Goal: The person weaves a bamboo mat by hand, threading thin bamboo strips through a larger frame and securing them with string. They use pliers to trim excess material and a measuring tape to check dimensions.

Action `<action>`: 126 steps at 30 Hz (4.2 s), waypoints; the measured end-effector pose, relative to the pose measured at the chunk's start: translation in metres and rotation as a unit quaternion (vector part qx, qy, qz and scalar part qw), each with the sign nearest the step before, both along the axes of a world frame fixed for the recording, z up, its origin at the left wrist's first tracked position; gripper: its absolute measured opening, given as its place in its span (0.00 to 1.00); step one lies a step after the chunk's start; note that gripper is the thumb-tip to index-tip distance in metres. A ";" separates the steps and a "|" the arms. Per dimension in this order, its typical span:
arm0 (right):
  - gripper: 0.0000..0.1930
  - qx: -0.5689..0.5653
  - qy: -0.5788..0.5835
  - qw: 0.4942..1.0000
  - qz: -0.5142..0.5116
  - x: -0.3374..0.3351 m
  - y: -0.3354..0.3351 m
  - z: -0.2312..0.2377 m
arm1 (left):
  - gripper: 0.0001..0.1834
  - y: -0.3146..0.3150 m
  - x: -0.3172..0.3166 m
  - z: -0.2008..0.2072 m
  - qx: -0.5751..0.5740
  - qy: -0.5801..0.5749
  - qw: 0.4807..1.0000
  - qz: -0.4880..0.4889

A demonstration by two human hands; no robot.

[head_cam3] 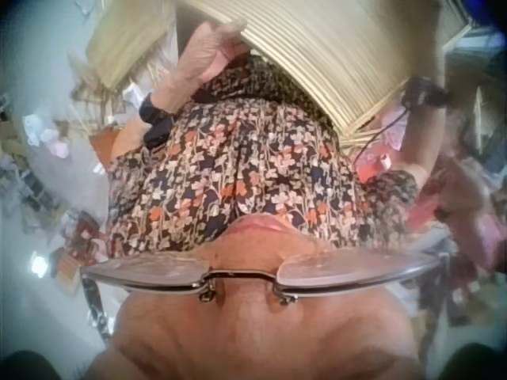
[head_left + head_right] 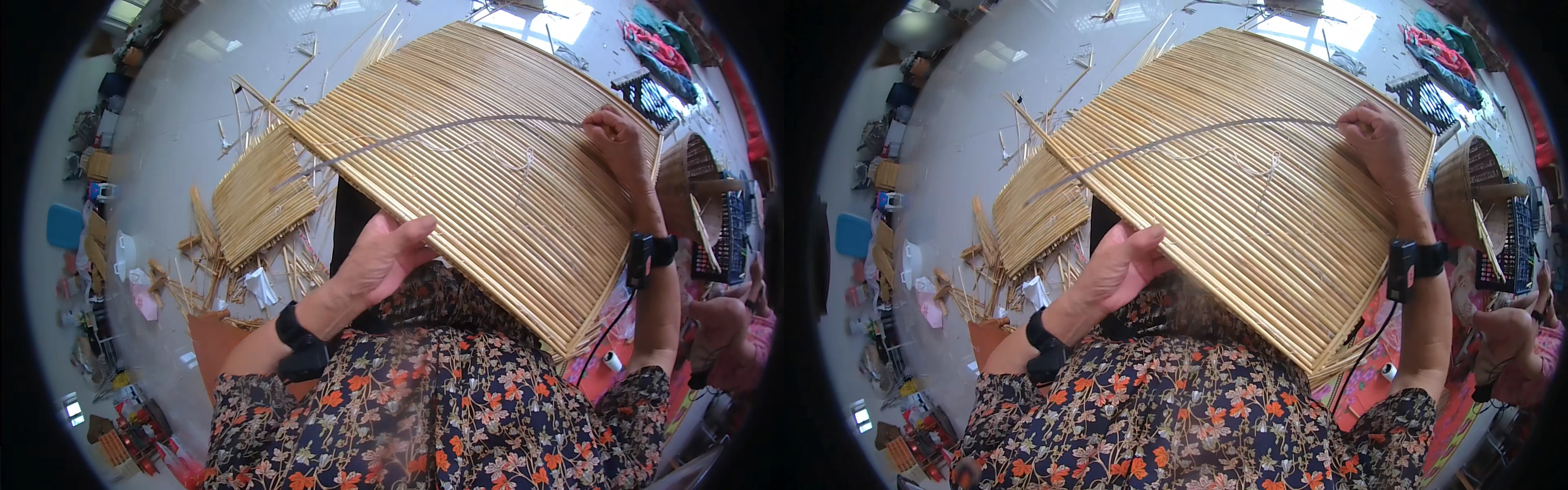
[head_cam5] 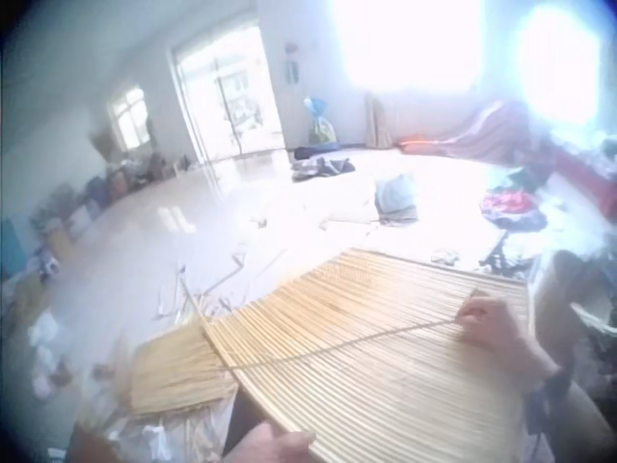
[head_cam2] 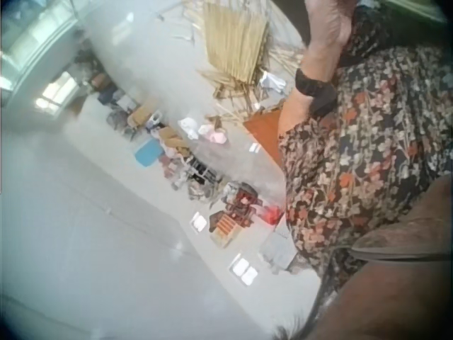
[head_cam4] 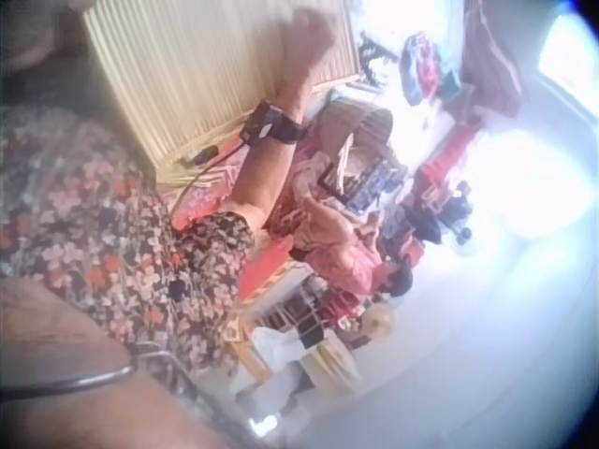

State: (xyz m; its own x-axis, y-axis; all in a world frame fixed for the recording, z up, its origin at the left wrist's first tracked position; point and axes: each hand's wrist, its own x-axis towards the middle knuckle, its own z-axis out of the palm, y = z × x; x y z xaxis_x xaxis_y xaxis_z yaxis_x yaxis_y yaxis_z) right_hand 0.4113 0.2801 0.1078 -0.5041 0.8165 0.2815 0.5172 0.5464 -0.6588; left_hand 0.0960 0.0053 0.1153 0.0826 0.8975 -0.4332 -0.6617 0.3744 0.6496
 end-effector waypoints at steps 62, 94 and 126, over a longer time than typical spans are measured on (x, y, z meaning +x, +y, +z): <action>0.02 -0.250 0.015 0.968 0.029 0.016 -0.017 0.063 | 0.18 -0.025 -0.184 -0.016 -0.047 0.346 0.937 0.025; 0.09 -0.264 -0.036 0.959 0.100 0.058 0.048 0.037 | 0.15 -0.022 -0.142 -0.005 -0.109 0.362 0.924 0.047; 0.09 -0.317 -0.003 0.942 0.111 0.062 0.048 0.031 | 0.14 -0.020 -0.140 0.001 -0.128 0.359 0.923 0.059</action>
State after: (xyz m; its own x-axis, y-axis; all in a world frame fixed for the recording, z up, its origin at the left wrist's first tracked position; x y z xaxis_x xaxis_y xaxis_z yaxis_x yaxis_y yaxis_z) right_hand 0.4737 0.3278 0.1392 -0.6817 0.6941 -0.2314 0.4423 0.1390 -0.8860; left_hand -0.0444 -0.0147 0.1162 -0.4005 0.7420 -0.5376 -0.1417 0.5295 0.8364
